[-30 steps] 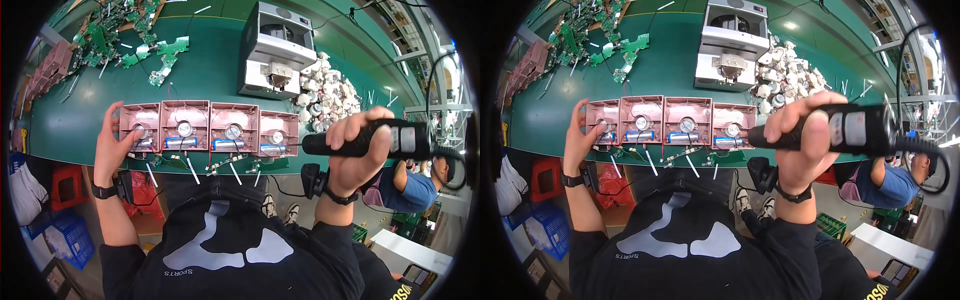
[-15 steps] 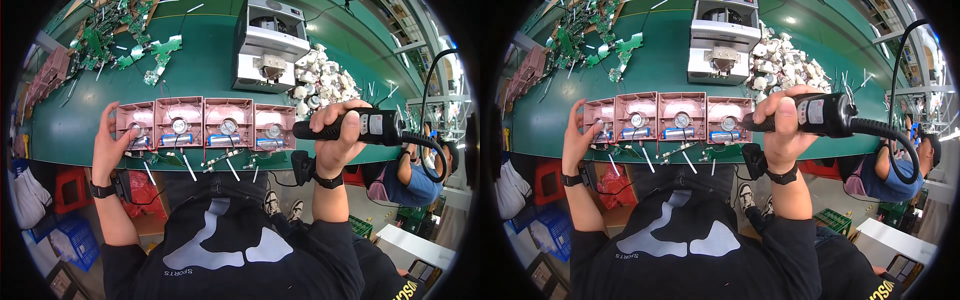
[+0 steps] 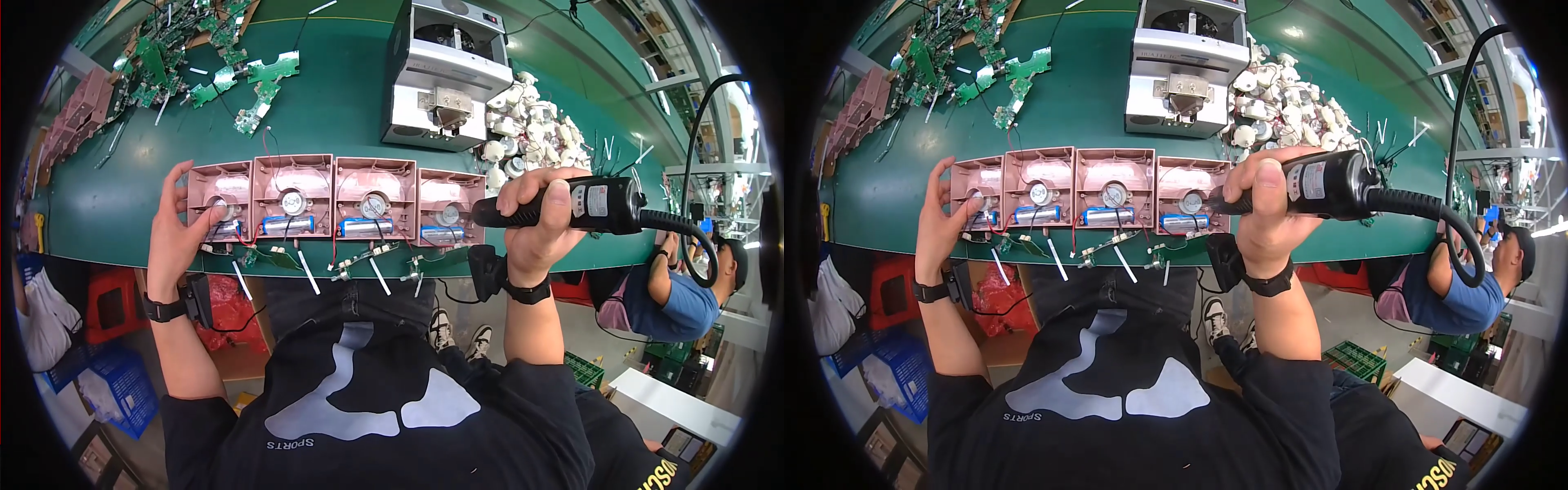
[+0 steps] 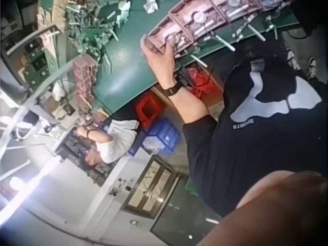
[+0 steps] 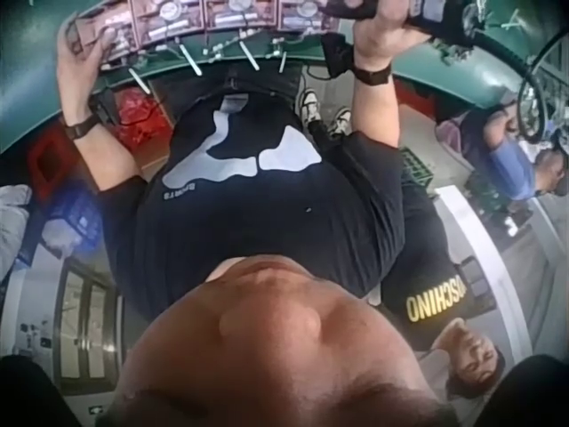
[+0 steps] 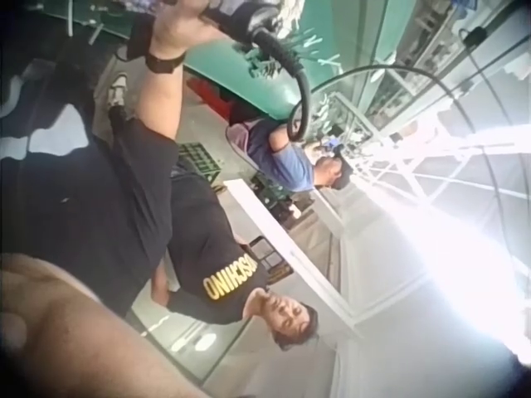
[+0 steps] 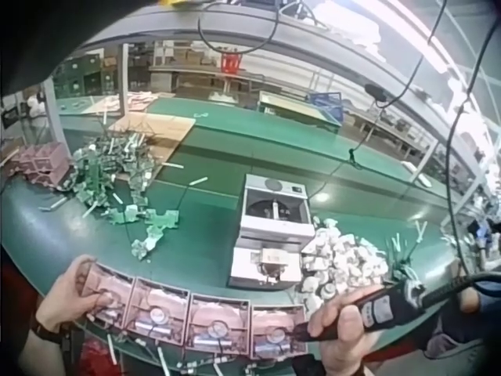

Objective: Manually assemble circuit boards into plastic housings and fasten components using an electric screwdriver.

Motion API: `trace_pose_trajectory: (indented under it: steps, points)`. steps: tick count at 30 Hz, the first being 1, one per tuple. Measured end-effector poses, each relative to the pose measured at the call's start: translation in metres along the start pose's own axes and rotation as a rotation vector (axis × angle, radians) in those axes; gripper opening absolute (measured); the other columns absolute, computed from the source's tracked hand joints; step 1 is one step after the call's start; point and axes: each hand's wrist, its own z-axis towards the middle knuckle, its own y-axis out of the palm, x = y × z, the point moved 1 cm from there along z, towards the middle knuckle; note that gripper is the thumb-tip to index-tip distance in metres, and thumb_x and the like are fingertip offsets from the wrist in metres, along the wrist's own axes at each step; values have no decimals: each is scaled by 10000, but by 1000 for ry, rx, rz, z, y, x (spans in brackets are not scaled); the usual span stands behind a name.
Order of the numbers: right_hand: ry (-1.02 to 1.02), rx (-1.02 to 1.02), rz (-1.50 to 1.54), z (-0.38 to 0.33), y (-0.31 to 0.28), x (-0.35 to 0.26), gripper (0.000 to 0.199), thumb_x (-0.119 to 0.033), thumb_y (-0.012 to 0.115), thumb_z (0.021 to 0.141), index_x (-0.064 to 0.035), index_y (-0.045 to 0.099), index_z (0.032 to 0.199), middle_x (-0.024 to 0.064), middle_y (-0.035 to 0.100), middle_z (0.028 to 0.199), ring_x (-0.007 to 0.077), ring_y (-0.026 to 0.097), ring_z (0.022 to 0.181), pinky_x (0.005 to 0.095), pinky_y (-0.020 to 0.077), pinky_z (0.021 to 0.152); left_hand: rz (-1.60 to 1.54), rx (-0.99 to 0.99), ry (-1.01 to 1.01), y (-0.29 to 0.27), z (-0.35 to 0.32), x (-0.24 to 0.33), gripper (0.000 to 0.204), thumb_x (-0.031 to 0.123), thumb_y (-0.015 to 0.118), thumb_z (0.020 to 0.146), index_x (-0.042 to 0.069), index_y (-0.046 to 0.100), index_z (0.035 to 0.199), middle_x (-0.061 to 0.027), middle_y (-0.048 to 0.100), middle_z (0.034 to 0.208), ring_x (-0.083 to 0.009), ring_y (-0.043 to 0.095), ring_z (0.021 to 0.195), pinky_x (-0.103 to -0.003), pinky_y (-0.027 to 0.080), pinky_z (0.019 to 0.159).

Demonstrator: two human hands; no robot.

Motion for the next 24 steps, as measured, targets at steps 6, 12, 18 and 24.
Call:
trace_pose_trajectory:
  steps: [6,12,18,24]
  points:
    - [13,-84,-20,15,10,-9,300,-284,663,1005,-51,532,1141,98,563,760,199,543,547,356,509,538,17,22,9,0,-1,0,795,164,855,868,154,441,1547,-120,718,1149,-212,689,1013,-358,573,858]
    - [-121,-87,210,65,42,-32,285,-293,623,1042,-49,544,1165,81,561,752,200,541,545,368,495,538,-6,13,-8,2,-1,6,808,144,859,858,155,440,1548,-103,707,1137,-200,677,1016,-349,569,867]
    - [-195,-96,-71,99,61,-7,302,-345,579,1070,-64,553,1177,75,555,768,198,528,544,368,482,554,-45,7,-31,2,-4,7,819,147,880,839,155,452,1537,-118,708,1149,-205,686,1014,-352,577,862]
    - [125,-146,180,54,42,-33,353,-387,611,1051,-68,526,1176,77,550,783,194,527,558,369,490,562,11,26,-51,0,-6,5,813,151,883,838,160,460,1532,-120,708,1155,-206,689,1012,-356,577,861]
